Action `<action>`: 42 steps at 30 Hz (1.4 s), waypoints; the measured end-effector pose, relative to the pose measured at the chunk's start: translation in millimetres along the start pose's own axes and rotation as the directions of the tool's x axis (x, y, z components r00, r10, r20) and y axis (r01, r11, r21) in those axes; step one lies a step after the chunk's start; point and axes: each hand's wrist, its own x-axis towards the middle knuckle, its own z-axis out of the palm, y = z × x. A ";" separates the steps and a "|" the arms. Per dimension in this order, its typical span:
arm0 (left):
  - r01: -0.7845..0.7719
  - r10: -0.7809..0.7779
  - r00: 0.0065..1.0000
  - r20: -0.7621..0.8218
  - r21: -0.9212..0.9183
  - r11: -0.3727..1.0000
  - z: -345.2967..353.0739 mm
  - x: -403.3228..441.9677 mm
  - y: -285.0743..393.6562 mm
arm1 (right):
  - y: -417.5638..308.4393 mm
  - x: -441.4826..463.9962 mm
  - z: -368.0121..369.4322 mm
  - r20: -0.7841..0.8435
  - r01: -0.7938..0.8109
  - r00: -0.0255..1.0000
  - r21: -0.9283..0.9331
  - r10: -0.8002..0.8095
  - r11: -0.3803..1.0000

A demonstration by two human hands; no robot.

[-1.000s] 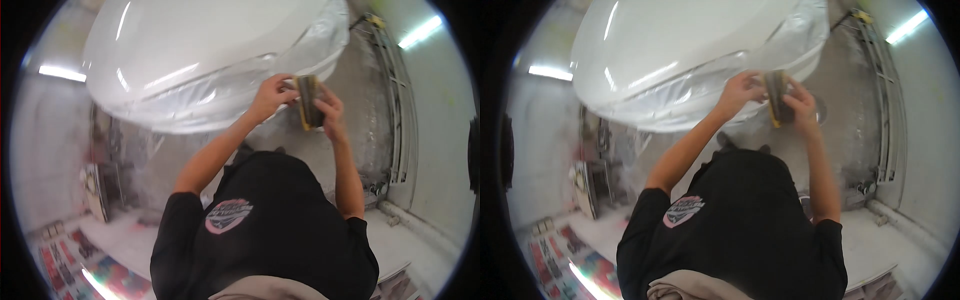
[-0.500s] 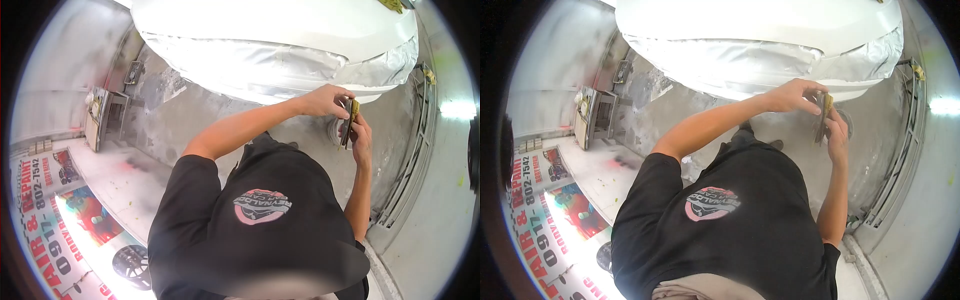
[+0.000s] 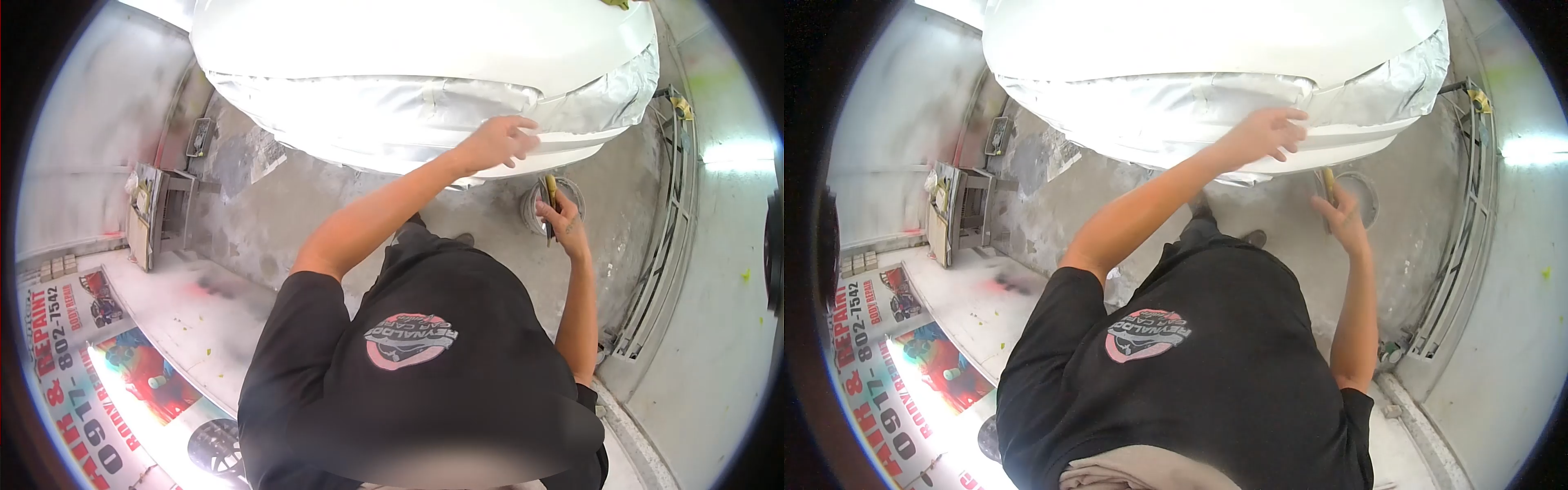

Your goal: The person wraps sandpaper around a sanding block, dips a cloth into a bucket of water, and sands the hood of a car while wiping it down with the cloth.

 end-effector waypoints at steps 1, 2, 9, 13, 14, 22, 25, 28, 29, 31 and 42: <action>-0.039 0.042 0.999 -0.030 0.093 0.995 -5.9 -0.2 0.2 | 11.7 -0.5 -3.1 -0.024 -0.070 0.997 -0.045 0.069 0.997; -0.073 0.085 0.995 -0.058 0.185 0.980 -10.5 -1.4 0.0 | 23.9 -2.8 -4.1 -0.066 -0.064 0.996 0.027 0.066 0.998; -0.501 0.282 0.851 0.442 0.845 0.188 -2.9 -3.8 -4.3 | 98.0 -5.2 -4.9 -0.196 -0.087 0.973 0.186 0.124 0.979; -0.580 0.309 0.802 0.512 0.791 0.196 9.2 11.3 -4.6 | 86.8 -7.4 -1.9 -0.237 -0.023 0.969 0.190 0.069 0.982; -0.578 0.278 0.807 0.521 0.793 0.190 12.7 17.1 -5.7 | 82.8 -9.2 -1.8 -0.244 -0.009 0.968 0.191 0.056 0.982; -0.506 0.179 0.862 0.474 0.787 0.352 31.8 53.7 -10.8 | 45.1 -13.2 -10.4 -0.356 0.148 0.932 0.193 -0.072 0.970; -0.474 0.139 0.878 0.458 0.793 0.383 33.4 57.8 -12.2 | 35.2 -14.9 -5.6 -0.422 0.180 0.904 0.232 -0.068 0.956; -0.382 0.110 0.919 0.378 0.790 0.480 35.6 49.7 -38.2 | 57.4 -15.2 -10.4 -0.381 0.121 0.924 0.187 -0.042 0.975; -0.365 0.095 0.925 0.369 0.786 0.499 35.2 43.9 -52.2 | 65.3 -15.6 -9.6 -0.384 0.113 0.923 0.198 -0.029 0.974; -0.330 0.059 0.932 0.356 0.775 0.539 30.5 25.5 -88.5 | 77.5 -19.5 -4.0 -0.391 0.090 0.921 0.222 0.004 0.971; 0.383 -0.108 0.892 -0.439 0.607 0.696 -8.9 -144.0 -389.8 | 166.4 -47.3 -13.3 -0.245 -0.237 0.956 -0.322 0.161 0.917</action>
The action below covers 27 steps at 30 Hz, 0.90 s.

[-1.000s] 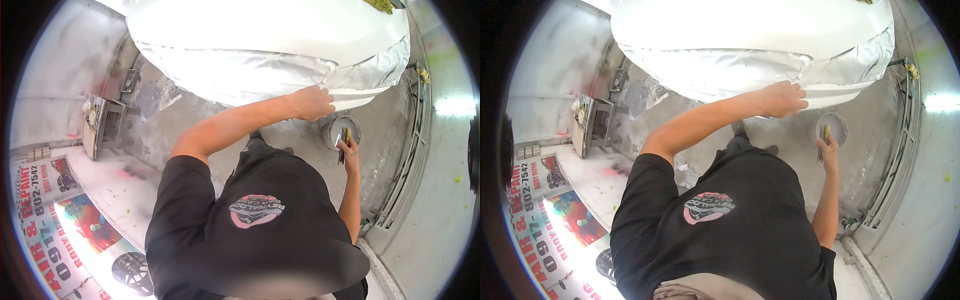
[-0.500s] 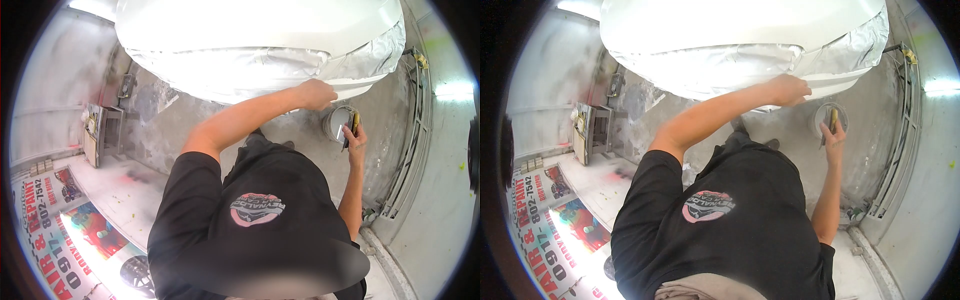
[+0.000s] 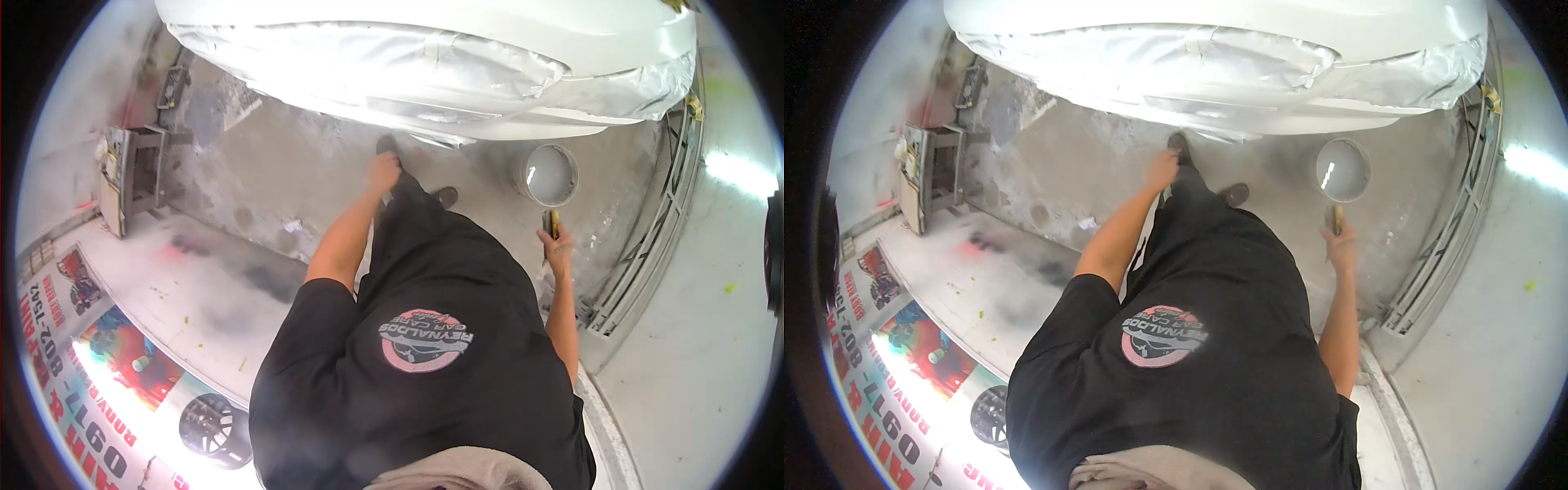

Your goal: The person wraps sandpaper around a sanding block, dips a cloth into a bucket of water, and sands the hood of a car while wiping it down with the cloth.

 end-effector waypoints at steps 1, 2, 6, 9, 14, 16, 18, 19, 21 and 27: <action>0.381 -0.383 0.923 0.041 0.056 0.923 16.7 -28.7 -19.0 | 34.8 -2.6 11.2 -0.004 0.068 0.998 -0.081 -0.068 0.994; 0.605 -0.597 0.776 0.204 0.028 0.795 9.5 -57.6 -18.8 | 57.3 -6.3 13.0 -0.001 0.138 0.990 -0.163 -0.140 0.977; 0.530 -0.714 0.463 0.525 0.483 0.698 104.0 -187.6 -29.7 | 65.1 -44.1 -11.2 0.202 -0.018 0.977 -0.236 0.067 0.972; 0.692 -0.739 0.387 0.552 0.355 0.628 158.2 -214.2 -3.6 | 60.0 -49.6 -28.6 0.198 -0.045 0.975 -0.284 0.104 0.958; 0.891 -0.804 0.394 0.445 0.032 0.454 184.5 -195.5 2.2 | -7.2 -33.2 -44.6 0.201 -0.296 0.893 -0.411 0.403 0.862; 0.907 -0.819 0.401 0.410 -0.055 0.417 181.6 -187.4 -3.6 | -4.8 -17.6 -40.0 0.176 -0.105 0.966 -0.402 0.189 0.910; 0.910 -0.829 0.412 0.379 -0.116 0.399 174.2 -188.1 -10.2 | -37.4 -11.1 -28.7 0.126 -0.020 0.990 -0.317 0.063 0.948; 0.910 -0.835 0.415 0.361 -0.148 0.388 170.3 -187.5 -14.7 | -53.3 -7.5 -22.1 0.136 0.013 0.990 -0.291 0.028 0.957; 0.915 -0.856 0.402 0.326 -0.187 0.359 161.9 -183.9 -22.9 | -75.3 1.8 -8.9 0.162 0.086 0.986 -0.236 -0.048 0.968; 0.865 -0.922 0.369 0.116 -0.406 0.295 135.0 -161.5 -58.5 | -77.0 19.0 8.2 0.320 0.131 0.947 -0.287 -0.034 0.949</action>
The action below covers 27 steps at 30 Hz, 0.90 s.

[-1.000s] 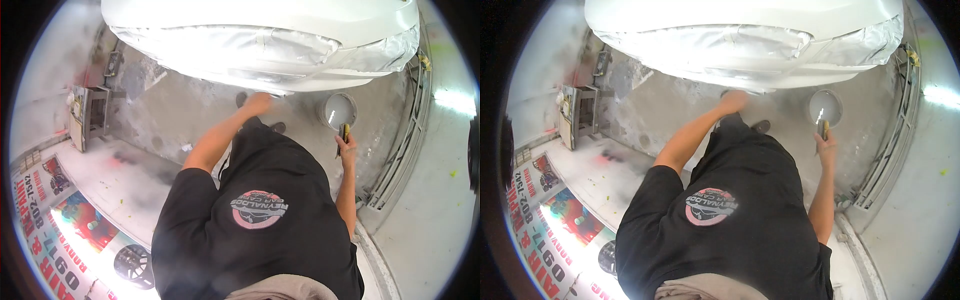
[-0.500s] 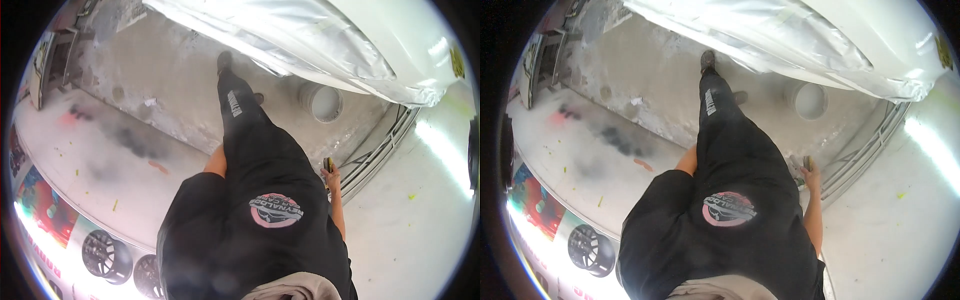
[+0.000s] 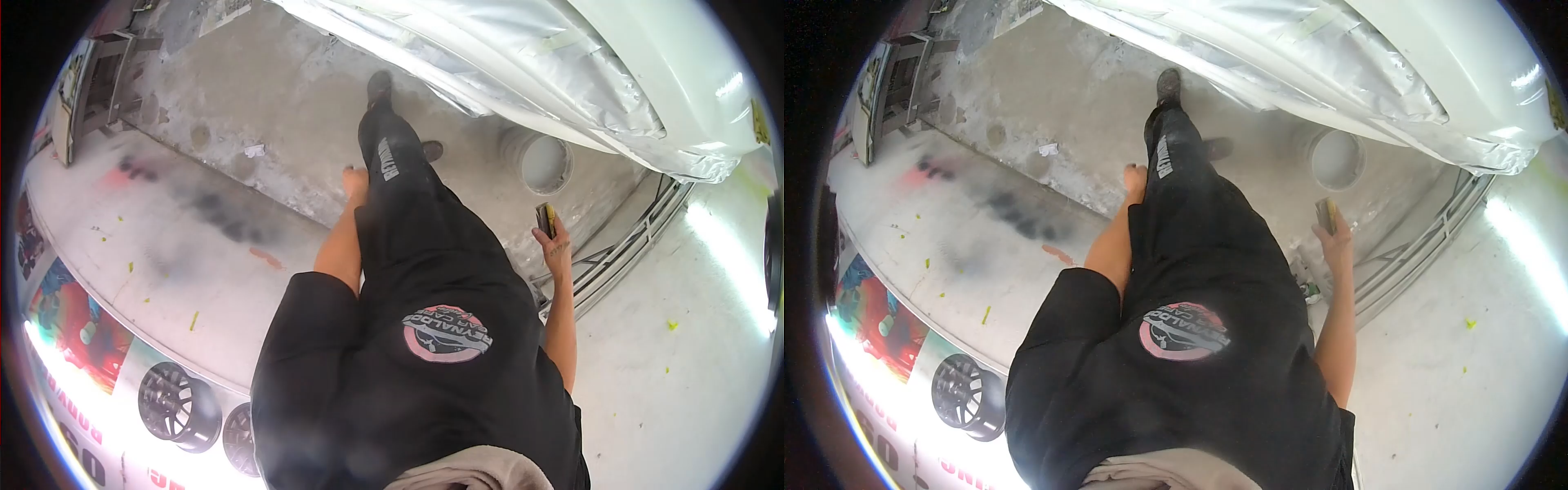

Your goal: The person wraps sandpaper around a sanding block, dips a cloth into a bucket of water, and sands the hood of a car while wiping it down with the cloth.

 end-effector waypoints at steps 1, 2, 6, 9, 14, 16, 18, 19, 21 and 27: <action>-0.096 0.092 0.990 -0.111 -0.035 0.995 -12.2 -4.8 22.1 | -0.3 -0.6 2.8 -0.026 0.034 0.999 0.027 -0.033 0.999; -0.262 0.257 0.963 -0.076 -0.051 0.964 -34.9 -15.2 50.2 | -0.8 -1.1 5.7 -0.054 0.070 0.996 0.053 -0.067 0.996; -0.638 0.718 0.608 0.340 -0.329 0.696 -142.6 -87.1 158.7 | -7.7 -0.6 4.9 0.127 -0.071 0.990 0.097 0.058 0.993; -0.825 0.799 0.234 0.554 -0.322 0.464 -185.1 -140.7 167.1 | -10.3 0.9 12.1 0.146 -0.063 0.988 0.054 0.055 0.997; -0.686 0.607 0.128 0.785 -0.371 0.625 -262.9 -198.0 209.7 | -13.0 1.3 17.7 0.142 -0.078 0.988 0.071 0.067 0.994; -0.601 0.571 -0.015 0.821 -0.464 0.651 -294.0 -210.2 222.0 | -15.0 -2.2 18.1 0.145 -0.082 0.987 0.087 0.068 0.993; -0.558 0.488 -0.118 0.865 -0.464 0.688 -316.8 -220.4 229.2 | -13.3 -1.6 16.9 0.148 -0.086 0.986 0.078 0.074 0.993; -0.532 0.483 -0.125 0.867 -0.470 0.705 -318.1 -218.7 226.4 | -7.3 -0.4 17.2 0.148 -0.090 0.986 0.062 0.080 0.994; -0.478 0.477 -0.141 0.868 -0.481 0.735 -319.8 -214.1 221.6 | 8.3 1.9 19.3 0.145 -0.095 0.985 0.031 0.089 0.995; -0.394 0.458 -0.226 0.860 -0.510 0.764 -315.1 -201.4 212.4 | 31.5 2.5 18.9 0.097 -0.071 0.993 0.061 0.065 0.996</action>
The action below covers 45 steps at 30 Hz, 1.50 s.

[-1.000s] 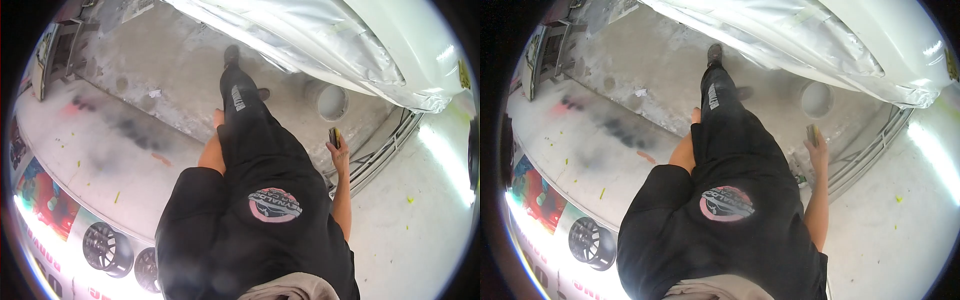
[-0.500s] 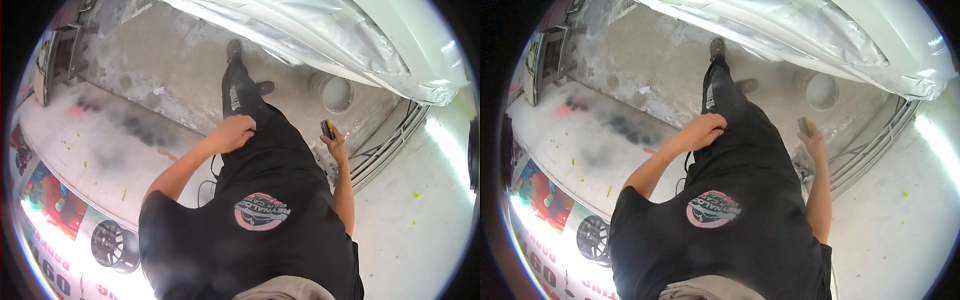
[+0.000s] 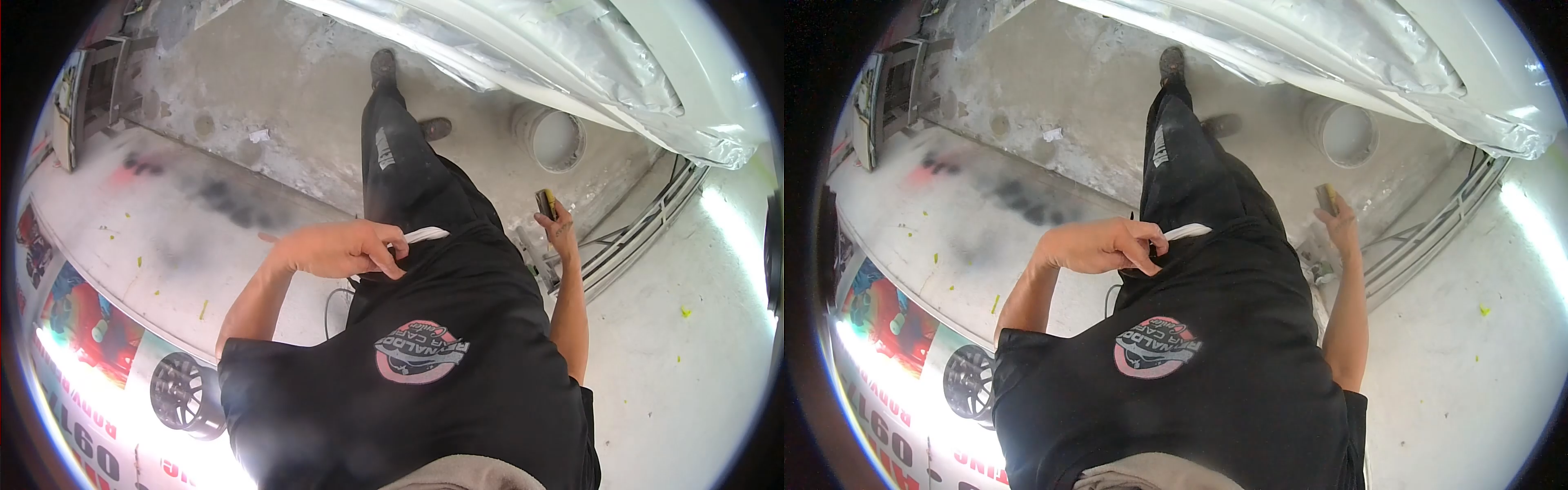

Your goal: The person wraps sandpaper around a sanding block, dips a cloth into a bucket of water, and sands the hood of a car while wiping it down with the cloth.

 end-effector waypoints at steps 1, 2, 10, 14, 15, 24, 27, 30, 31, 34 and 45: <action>-0.006 0.006 1.000 0.009 -0.004 1.000 -0.7 -0.7 0.4 | 1.0 -0.5 -0.4 -0.007 0.008 1.000 -0.002 -0.008 1.000; -0.013 0.013 1.000 0.019 -0.007 1.000 -1.6 -1.4 1.7 | 2.0 -1.2 -0.7 -0.016 0.016 1.000 -0.004 -0.016 1.000; 0.197 -0.317 0.919 -0.233 -0.424 0.884 -31.5 -17.8 -67.4 | 12.1 -1.1 4.5 -0.039 0.086 0.995 -0.056 -0.089 0.995; 0.353 -0.385 0.503 -0.774 -0.223 0.909 -31.0 -11.4 -192.4 | 17.8 0.6 9.6 -0.049 0.058 0.997 -0.038 -0.060 0.998; 0.321 -0.427 0.442 -0.789 -0.306 0.896 -23.5 -2.5 -196.2 | 20.9 3.4 12.3 -0.061 0.067 0.996 -0.022 -0.068 0.998; 0.415 0.113 0.443 -0.889 0.315 0.854 -49.1 70.3 -135.9 | -90.7 19.5 -4.3 0.141 -0.012 0.983 0.681 -0.116 0.732; 0.178 0.084 0.569 -0.818 0.223 0.959 -55.5 99.8 -44.5 | -145.0 17.2 -21.3 0.041 0.207 0.950 0.657 -0.308 0.725; -0.093 0.067 0.791 -0.609 -0.012 0.996 -41.5 131.4 39.4 | -204.6 -9.1 -30.9 -0.241 0.503 0.859 0.558 -0.451 0.660; -0.159 0.077 0.854 -0.515 -0.117 0.980 -34.6 141.2 54.6 | -218.0 -17.0 -34.9 -0.284 0.540 0.840 0.525 -0.462 0.658; -0.289 0.149 0.939 -0.310 -0.474 0.832 -23.1 168.7 81.2 | -247.8 -40.3 -44.6 -0.411 0.640 0.759 0.328 -0.505 0.695; -0.262 0.254 0.920 -0.297 0.012 0.965 -32.4 137.3 128.0 | -286.3 -61.9 -25.3 -0.575 0.686 0.616 0.057 -0.538 0.726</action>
